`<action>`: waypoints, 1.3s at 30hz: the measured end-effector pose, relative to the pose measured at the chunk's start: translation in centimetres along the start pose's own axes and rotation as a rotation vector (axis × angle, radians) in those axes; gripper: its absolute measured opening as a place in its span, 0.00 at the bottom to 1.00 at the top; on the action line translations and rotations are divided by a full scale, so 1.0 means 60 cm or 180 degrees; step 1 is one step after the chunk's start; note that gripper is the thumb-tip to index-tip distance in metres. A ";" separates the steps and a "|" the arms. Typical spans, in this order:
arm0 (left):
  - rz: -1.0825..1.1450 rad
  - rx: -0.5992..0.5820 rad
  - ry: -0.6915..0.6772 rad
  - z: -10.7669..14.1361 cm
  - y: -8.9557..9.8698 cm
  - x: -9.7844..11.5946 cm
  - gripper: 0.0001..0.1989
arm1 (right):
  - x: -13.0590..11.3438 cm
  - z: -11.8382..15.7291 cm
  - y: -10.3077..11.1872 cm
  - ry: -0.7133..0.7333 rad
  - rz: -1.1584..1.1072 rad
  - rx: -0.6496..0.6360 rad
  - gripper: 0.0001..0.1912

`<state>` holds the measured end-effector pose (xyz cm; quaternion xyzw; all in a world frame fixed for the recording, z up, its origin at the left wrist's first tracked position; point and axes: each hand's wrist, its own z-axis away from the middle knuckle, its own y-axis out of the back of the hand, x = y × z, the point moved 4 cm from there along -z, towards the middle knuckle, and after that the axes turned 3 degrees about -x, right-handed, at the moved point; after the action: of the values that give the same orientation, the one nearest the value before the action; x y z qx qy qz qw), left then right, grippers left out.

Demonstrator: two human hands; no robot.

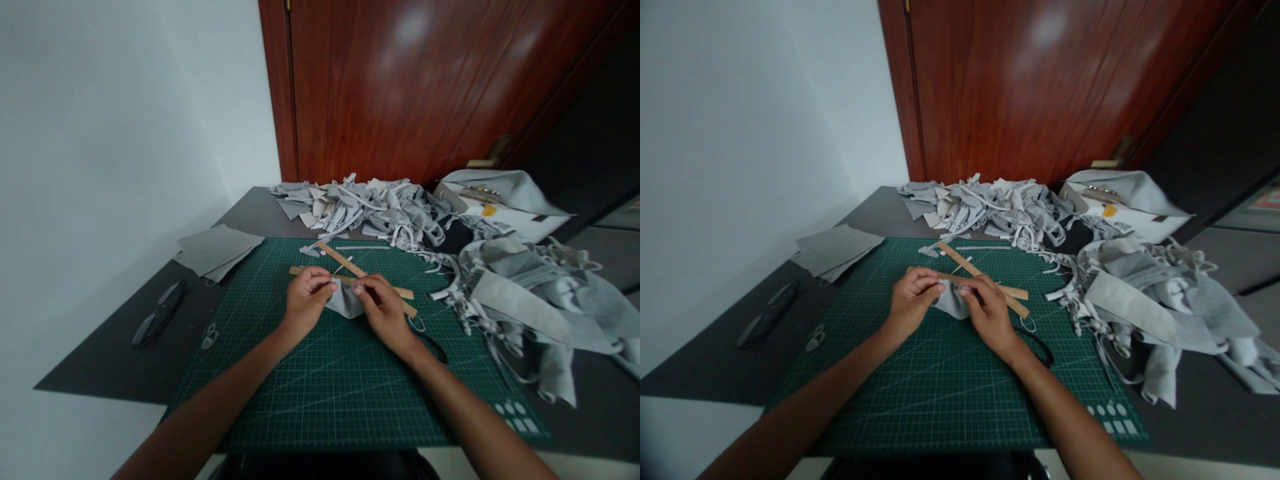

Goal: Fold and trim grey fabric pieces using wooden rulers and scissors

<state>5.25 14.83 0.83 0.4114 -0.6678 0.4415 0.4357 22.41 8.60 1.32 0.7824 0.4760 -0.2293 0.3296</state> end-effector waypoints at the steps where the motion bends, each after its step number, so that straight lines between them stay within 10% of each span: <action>1: 0.0025 -0.0067 0.0033 0.004 -0.005 -0.001 0.17 | -0.001 0.002 -0.005 0.0013 0.0039 -0.0105 0.07; 11: -0.0091 -0.0535 -0.0352 0.017 -0.015 0.000 0.10 | -0.003 0.003 -0.014 0.0076 -0.0210 -0.0092 0.07; 30: 0.0321 -0.1011 0.0625 0.018 -0.021 -0.009 0.16 | -0.007 0.004 -0.010 -0.0043 0.0061 0.0074 0.05; 39: 0.0340 -0.0412 0.0528 0.014 -0.009 -0.010 0.14 | -0.030 0.001 -0.006 0.0290 -0.0080 -0.0326 0.04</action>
<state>5.77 14.00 0.17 0.3083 -0.6775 0.4525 0.4910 21.28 7.65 2.38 0.7681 0.5115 -0.1729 0.3443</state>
